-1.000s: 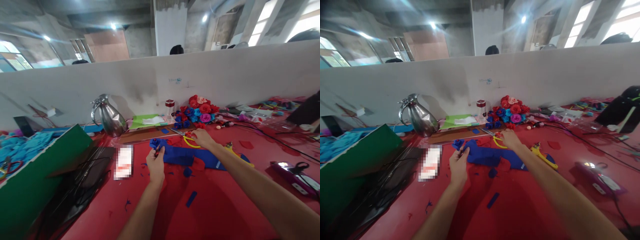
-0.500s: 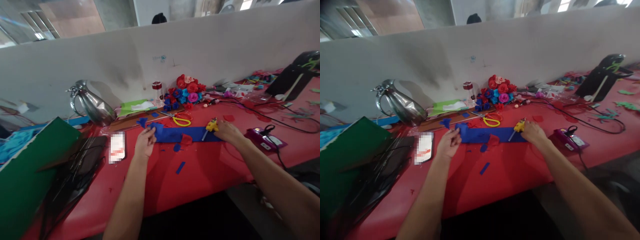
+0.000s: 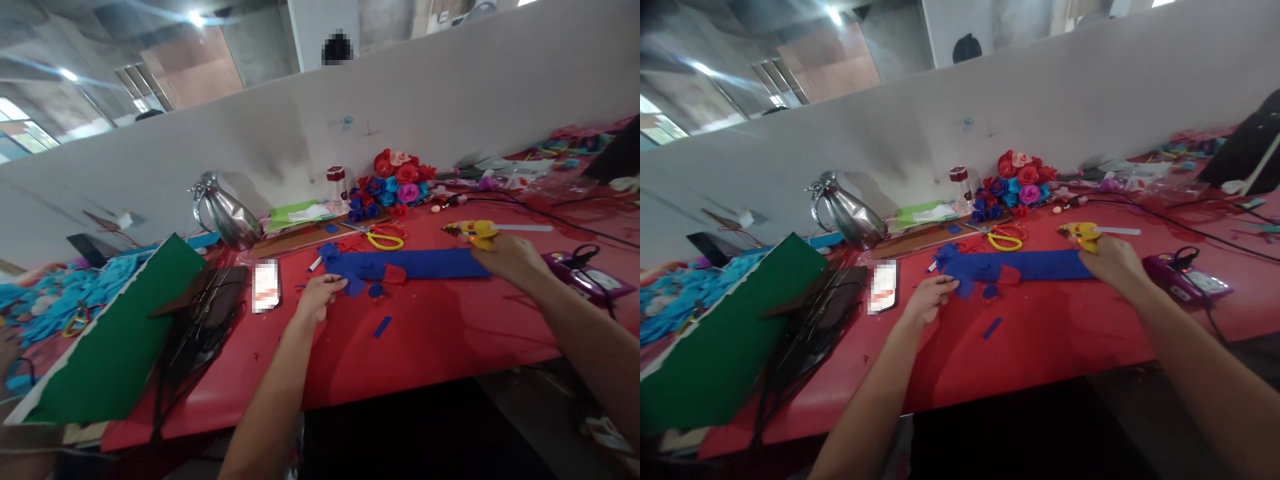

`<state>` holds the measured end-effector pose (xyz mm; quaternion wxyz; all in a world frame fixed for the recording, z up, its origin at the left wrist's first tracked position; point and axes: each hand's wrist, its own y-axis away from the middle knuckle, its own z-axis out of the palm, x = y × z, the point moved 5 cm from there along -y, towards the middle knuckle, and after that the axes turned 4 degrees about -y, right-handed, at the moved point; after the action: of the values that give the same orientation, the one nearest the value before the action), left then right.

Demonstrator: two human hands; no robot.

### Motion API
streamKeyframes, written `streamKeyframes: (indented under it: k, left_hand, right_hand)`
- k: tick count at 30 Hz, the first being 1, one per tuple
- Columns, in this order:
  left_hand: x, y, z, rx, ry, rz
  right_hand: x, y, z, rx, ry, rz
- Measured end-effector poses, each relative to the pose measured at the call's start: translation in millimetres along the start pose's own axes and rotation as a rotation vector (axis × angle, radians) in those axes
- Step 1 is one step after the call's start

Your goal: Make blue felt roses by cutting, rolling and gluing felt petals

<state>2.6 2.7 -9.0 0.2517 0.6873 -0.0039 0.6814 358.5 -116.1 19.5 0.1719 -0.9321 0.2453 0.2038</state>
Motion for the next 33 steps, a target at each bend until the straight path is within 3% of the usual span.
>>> streamKeyframes:
  k: [1, 3, 7, 12, 15, 22, 33]
  left_hand:
    - [-8, -3, 3.3, -0.007, -0.054, -0.002]
    - [-17, -6, 6.7, -0.014, -0.16, 0.05]
    - [-22, -9, 4.7, 0.039, -0.274, 0.148]
    - [-25, -11, 6.6, 0.058, -0.396, 0.168]
    - [-24, -11, 8.3, 0.064, -0.493, 0.219]
    - [-21, -12, 8.1, 0.054, -0.6, 0.261]
    - [-18, -9, 9.0, 0.04, -0.608, 0.251]
  right_hand:
    - [-5, 5, -1, -0.013, -0.047, 0.052]
    - [-21, 18, 3, -0.131, -0.378, 0.151]
    - [-73, 50, 6, -0.337, -0.6, 0.096]
    - [-115, 86, 30, -0.53, -0.562, -0.027]
    - [-132, 98, 45, -0.529, -0.518, -0.201]
    - [-145, 106, 61, -0.548, -0.515, -0.324]
    - [-141, 105, 71, -0.545, -0.463, -0.283]
